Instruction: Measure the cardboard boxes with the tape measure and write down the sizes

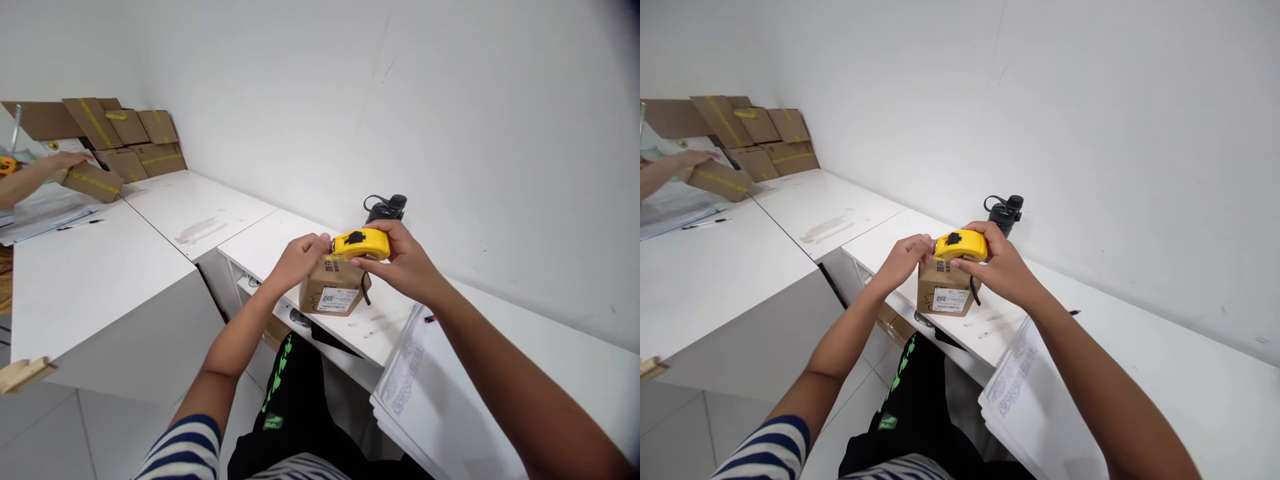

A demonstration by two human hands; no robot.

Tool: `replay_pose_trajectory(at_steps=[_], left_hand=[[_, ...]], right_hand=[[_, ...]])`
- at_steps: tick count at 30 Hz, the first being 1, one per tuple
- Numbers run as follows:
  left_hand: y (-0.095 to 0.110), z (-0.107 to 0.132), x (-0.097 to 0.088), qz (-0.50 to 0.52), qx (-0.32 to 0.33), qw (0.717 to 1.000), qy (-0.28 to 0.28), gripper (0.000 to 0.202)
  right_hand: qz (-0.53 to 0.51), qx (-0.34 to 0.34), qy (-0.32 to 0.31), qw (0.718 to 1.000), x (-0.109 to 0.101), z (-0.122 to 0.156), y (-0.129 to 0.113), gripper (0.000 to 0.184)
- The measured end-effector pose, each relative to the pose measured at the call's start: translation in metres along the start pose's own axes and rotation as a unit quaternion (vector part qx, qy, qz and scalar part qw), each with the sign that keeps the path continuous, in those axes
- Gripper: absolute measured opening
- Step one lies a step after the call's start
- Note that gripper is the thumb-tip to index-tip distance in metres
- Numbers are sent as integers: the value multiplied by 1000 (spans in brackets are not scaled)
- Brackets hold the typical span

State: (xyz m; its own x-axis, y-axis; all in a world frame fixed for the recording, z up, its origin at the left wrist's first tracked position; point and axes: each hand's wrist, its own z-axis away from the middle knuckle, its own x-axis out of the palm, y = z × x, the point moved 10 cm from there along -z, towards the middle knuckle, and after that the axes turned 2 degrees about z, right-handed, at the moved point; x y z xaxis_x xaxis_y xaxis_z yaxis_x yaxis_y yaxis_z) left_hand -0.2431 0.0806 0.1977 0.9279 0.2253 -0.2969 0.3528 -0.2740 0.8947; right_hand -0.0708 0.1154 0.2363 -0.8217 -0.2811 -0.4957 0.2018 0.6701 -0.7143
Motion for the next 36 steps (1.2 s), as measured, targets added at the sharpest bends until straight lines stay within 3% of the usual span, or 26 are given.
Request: replay_pose_trajectory(at_steps=[3, 8, 11, 14, 17, 20, 30, 36], left_hand=[[22, 2, 11, 6, 10, 999, -36, 45], [13, -4, 32, 115, -28, 985, -128, 45], [-2, -11, 13, 101, -40, 991, -75, 41], [-29, -16, -11, -3, -77, 997, -15, 35], [-59, -17, -18, -95, -114, 989, -19, 35], [-80, -16, -12, -107, -133, 984, -47, 37], [-100, -16, 1, -32, -176, 979, -93, 41], [-96, -15, 0, -48, -165, 981, -88, 41]], right_hand=[[67, -37, -12, 997, -2, -1, -17, 51], [87, -43, -35, 995, -13, 1, -17, 50], [92, -19, -54, 994, -30, -2, 3, 51], [88, 60, -80, 991, -44, -6, 44, 52], [88, 116, -114, 983, -43, -6, 80, 52], [90, 137, -141, 976, -32, -4, 99, 52], [104, 141, -145, 974, -25, -5, 104, 51], [155, 93, -136, 974, -24, -1, 100, 49]])
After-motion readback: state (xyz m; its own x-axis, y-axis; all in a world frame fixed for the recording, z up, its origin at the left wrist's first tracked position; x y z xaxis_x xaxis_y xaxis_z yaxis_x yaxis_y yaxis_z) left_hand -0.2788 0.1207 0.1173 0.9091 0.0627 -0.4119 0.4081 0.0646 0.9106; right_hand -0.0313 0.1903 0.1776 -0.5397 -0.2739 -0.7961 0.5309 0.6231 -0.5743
